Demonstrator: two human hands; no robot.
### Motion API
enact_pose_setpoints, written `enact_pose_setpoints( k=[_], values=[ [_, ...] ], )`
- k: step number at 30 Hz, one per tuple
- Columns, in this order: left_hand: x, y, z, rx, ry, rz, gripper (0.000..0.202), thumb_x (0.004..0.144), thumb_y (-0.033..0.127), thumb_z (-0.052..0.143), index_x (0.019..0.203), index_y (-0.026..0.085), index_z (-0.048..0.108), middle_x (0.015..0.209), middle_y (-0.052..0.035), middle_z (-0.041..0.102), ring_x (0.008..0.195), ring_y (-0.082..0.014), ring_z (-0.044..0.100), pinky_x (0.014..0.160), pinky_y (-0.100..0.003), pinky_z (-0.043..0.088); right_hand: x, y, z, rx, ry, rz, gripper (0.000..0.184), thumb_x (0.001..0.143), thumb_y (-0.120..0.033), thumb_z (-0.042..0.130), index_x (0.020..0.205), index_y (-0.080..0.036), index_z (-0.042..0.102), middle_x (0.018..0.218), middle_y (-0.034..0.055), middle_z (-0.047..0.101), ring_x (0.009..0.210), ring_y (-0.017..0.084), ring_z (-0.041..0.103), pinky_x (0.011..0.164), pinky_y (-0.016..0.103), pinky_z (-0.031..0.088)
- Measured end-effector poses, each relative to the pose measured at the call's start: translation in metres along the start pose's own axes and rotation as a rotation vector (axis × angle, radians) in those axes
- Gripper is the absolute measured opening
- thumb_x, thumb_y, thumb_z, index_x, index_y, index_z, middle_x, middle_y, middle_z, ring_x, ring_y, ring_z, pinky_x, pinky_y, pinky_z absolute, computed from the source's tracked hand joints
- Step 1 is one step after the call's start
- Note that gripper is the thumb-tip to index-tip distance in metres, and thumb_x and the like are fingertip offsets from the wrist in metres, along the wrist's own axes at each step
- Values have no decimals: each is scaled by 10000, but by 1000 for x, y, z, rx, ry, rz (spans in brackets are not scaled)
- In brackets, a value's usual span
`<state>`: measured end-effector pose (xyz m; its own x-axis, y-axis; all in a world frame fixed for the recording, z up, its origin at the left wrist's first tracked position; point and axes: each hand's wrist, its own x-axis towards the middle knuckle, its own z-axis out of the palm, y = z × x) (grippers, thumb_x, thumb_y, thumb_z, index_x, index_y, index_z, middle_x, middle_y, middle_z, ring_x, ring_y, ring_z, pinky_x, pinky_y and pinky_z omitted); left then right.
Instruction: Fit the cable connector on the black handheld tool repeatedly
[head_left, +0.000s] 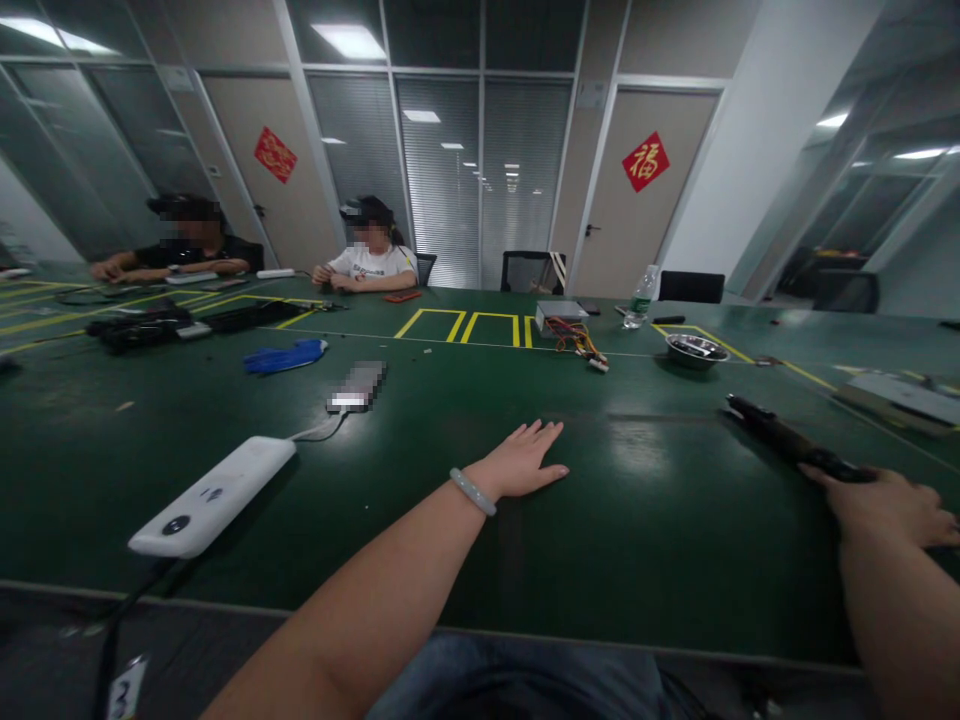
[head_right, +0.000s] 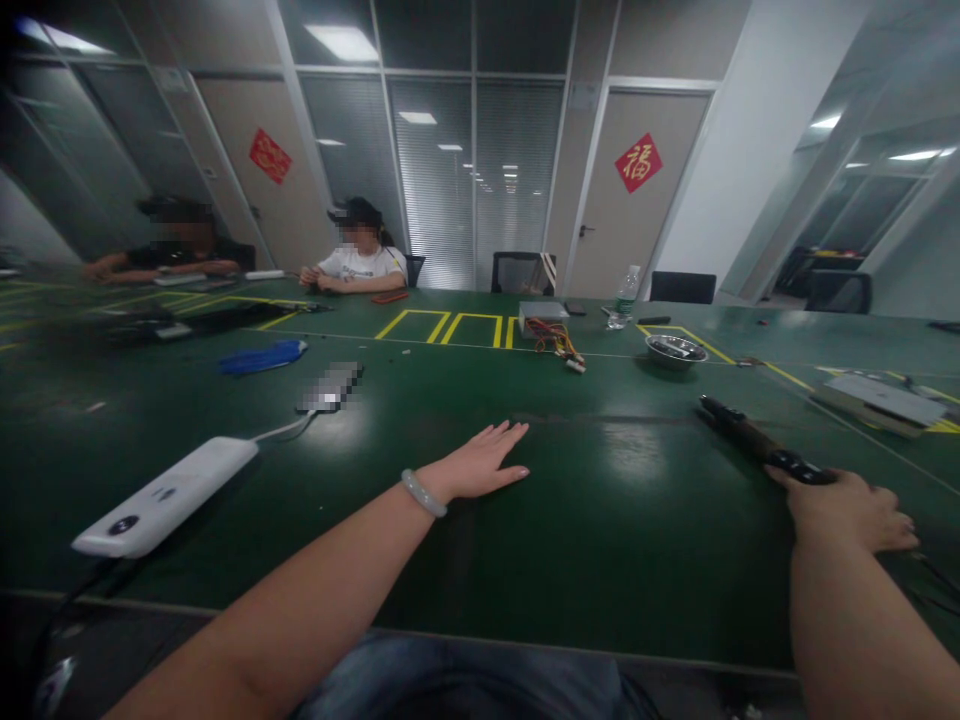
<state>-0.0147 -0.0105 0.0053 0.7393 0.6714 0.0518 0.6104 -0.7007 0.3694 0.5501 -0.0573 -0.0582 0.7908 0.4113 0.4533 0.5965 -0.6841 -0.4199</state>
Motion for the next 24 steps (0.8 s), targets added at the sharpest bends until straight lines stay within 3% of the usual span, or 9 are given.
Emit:
enact_pose_setpoints(
  k=[3, 8, 12, 18, 21, 24],
  values=[
    [0, 0, -1, -2, -4, 4, 737, 932, 605, 305, 1514, 204, 96, 1559, -80, 146, 1439, -246, 104, 1156, -417, 167, 2, -1, -3, 7, -66, 224, 890, 484, -732, 662, 1256, -296, 595, 1320, 314, 367, 1273, 518, 241, 916, 675, 109],
    [0, -2, 1, -8, 6, 8, 744, 930, 602, 319, 1515, 214, 73, 1559, -84, 148, 1437, -254, 112, 1157, -422, 163, -9, -13, -12, 35, -34, 131, 819, 530, -711, 656, 1213, -261, 635, 1318, 316, 383, 1262, 537, 243, 918, 704, 100],
    [-1, -1, 1, -36, 27, -8, 768, 923, 613, 332, 1515, 220, 42, 1561, -91, 140, 1436, -264, 108, 1146, -432, 191, -31, -42, -30, -14, -113, 2, 786, 583, -734, 616, 1178, -222, 652, 1312, 297, 410, 1206, 545, 329, 862, 707, 214],
    [-3, 16, -10, 74, 258, 74, 690, 951, 575, 302, 1510, 230, 91, 1565, -56, 153, 1447, -226, 15, 1169, -444, 102, -107, -141, -59, 124, -208, -385, 615, 702, -670, 573, 1127, -235, 660, 1143, 177, 553, 1029, 416, 517, 784, 540, 397],
    [-6, 26, -16, 145, 399, 111, 617, 972, 538, 268, 1499, 233, 164, 1561, -39, 175, 1448, -200, 6, 1175, -427, 78, -170, -198, -68, 256, -301, -614, 505, 729, -591, 596, 1095, -248, 657, 1077, 108, 583, 982, 324, 547, 776, 440, 432],
    [-9, 29, -18, 181, 452, 123, 548, 990, 497, 238, 1474, 240, 255, 1544, -30, 236, 1447, -185, 59, 1173, -410, 103, -239, -247, -77, 340, -416, -819, 374, 780, -447, 591, 1090, -245, 645, 1085, 93, 596, 973, 273, 558, 791, 383, 432]
  ],
)
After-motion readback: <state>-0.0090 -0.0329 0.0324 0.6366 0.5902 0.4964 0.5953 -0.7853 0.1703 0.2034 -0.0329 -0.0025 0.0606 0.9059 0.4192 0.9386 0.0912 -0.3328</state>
